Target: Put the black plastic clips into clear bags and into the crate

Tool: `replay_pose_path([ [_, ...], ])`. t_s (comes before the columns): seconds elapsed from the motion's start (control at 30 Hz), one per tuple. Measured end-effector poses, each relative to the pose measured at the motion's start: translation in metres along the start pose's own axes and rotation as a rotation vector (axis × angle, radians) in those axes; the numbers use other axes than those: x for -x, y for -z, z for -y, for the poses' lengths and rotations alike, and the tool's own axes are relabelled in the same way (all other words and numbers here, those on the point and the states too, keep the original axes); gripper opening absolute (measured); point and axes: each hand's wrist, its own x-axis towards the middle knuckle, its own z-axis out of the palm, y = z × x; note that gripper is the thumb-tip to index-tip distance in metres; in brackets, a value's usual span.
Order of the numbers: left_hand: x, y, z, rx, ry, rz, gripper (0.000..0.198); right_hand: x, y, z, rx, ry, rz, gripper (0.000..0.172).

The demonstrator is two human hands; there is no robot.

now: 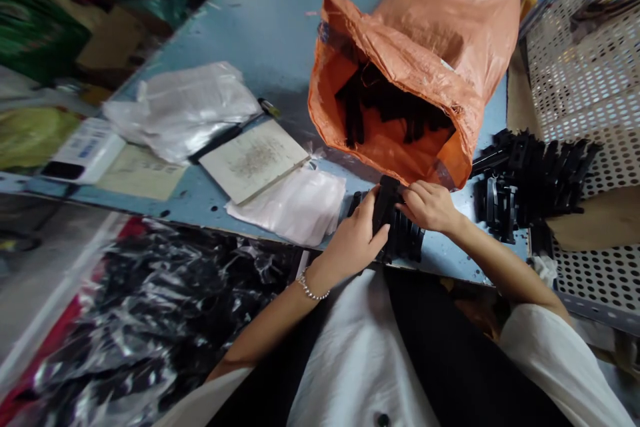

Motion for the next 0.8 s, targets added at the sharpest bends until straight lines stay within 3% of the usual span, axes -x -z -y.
replay_pose_path([
  [0.13, -0.005, -0.001, 0.011, 0.105, 0.044, -0.051, 0.067, 0.004, -0.02, 0.016, -0.617, -0.36, 0.0, 0.056],
  [0.2, -0.009, 0.0, 0.019, 0.192, 0.109, -0.112, 0.062, 0.009, -0.026, 0.028, -0.699, -0.374, 0.072, 0.057],
  [0.33, -0.011, -0.005, 0.033, 0.31, 0.191, -0.218, 0.05, 0.026, -0.038, 0.053, -0.279, -0.074, 0.183, 0.051],
  [0.43, -0.006, -0.012, 0.042, 0.326, 0.197, -0.234, 0.047, 0.04, -0.055, 0.065, -0.085, 0.028, 0.221, 0.051],
  [0.5, 0.0, -0.013, 0.052, 0.283, 0.215, -0.256, 0.054, 0.051, -0.065, 0.065, -0.056, 0.007, 0.235, 0.05],
  [0.6, 0.008, -0.008, 0.079, 0.234, 0.333, -0.269, 0.065, 0.068, -0.07, 0.047, 0.048, -0.158, 0.166, 0.041],
  [0.7, 0.007, -0.01, 0.107, 0.297, 0.486, -0.273, 0.064, 0.085, -0.066, 0.016, 0.138, -0.344, 0.051, 0.041],
  [0.8, 0.002, -0.023, 0.118, 0.379, 0.534, -0.304, 0.062, 0.091, -0.055, -0.005, 0.092, -0.393, 0.056, 0.035],
])
